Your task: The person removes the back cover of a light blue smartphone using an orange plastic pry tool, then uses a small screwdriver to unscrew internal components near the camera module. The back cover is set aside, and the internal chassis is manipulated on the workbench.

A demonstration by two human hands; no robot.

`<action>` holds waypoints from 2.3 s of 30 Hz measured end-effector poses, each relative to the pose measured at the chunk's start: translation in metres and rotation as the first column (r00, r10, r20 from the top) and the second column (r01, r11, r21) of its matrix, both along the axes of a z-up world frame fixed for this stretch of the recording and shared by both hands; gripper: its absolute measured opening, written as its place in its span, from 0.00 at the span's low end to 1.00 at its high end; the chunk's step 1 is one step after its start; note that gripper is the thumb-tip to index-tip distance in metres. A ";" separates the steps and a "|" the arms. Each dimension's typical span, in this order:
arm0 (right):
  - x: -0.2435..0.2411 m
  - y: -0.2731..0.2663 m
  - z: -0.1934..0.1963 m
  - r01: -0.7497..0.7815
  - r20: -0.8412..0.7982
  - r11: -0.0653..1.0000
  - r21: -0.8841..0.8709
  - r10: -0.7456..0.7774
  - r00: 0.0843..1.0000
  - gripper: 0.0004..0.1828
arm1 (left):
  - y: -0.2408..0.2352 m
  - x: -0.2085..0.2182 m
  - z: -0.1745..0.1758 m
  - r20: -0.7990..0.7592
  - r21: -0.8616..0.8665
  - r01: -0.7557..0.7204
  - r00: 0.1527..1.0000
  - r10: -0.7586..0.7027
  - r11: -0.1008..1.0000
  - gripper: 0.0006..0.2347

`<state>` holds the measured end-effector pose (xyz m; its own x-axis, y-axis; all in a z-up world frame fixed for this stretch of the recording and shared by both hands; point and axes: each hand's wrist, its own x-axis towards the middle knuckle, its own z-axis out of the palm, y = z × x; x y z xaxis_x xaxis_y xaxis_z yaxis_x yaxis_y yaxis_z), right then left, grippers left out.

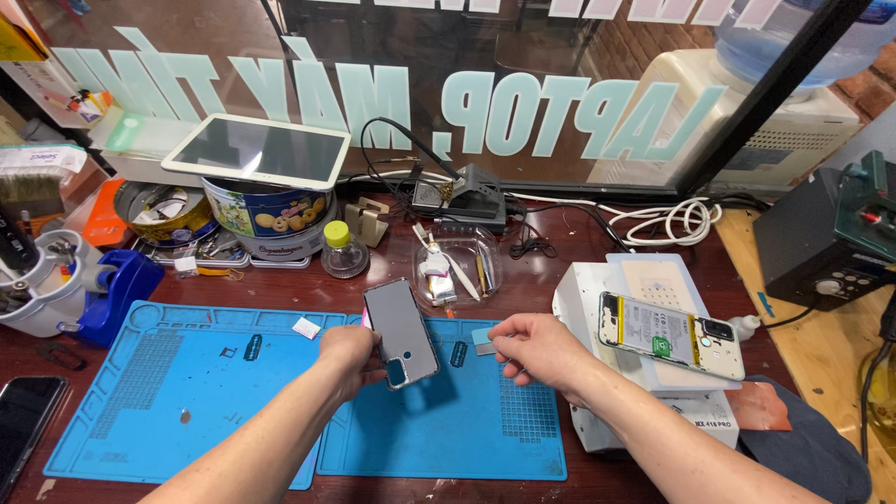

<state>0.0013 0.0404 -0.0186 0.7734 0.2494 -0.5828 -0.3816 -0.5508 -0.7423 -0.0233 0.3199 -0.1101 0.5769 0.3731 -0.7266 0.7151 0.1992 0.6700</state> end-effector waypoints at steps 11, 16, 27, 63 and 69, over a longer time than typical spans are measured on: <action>-0.006 -0.024 0.036 0.058 0.022 0.989 0.135 -0.061 0.998 0.16 | -0.019 0.017 0.019 -0.083 0.890 0.290 0.862 -0.500 0.351 0.21; 0.005 -0.032 0.048 0.061 0.053 0.980 0.189 -0.072 0.996 0.16 | -0.097 0.127 0.008 0.092 0.567 0.332 0.884 -0.458 0.754 0.10; 0.021 -0.069 0.063 0.165 0.102 0.954 0.249 -0.195 0.975 0.16 | -0.144 0.201 -0.033 -0.114 0.606 0.400 0.899 -0.422 0.688 0.11; 0.018 -0.163 0.061 0.330 0.499 0.814 0.479 -0.561 0.660 0.13 | -0.240 0.043 0.127 0.429 -0.152 0.503 0.809 -0.401 0.851 0.12; 0.015 -0.247 0.060 0.577 0.185 0.533 0.619 -0.813 0.552 0.16 | -0.261 0.040 0.144 0.353 0.738 0.479 0.326 -0.877 0.475 0.14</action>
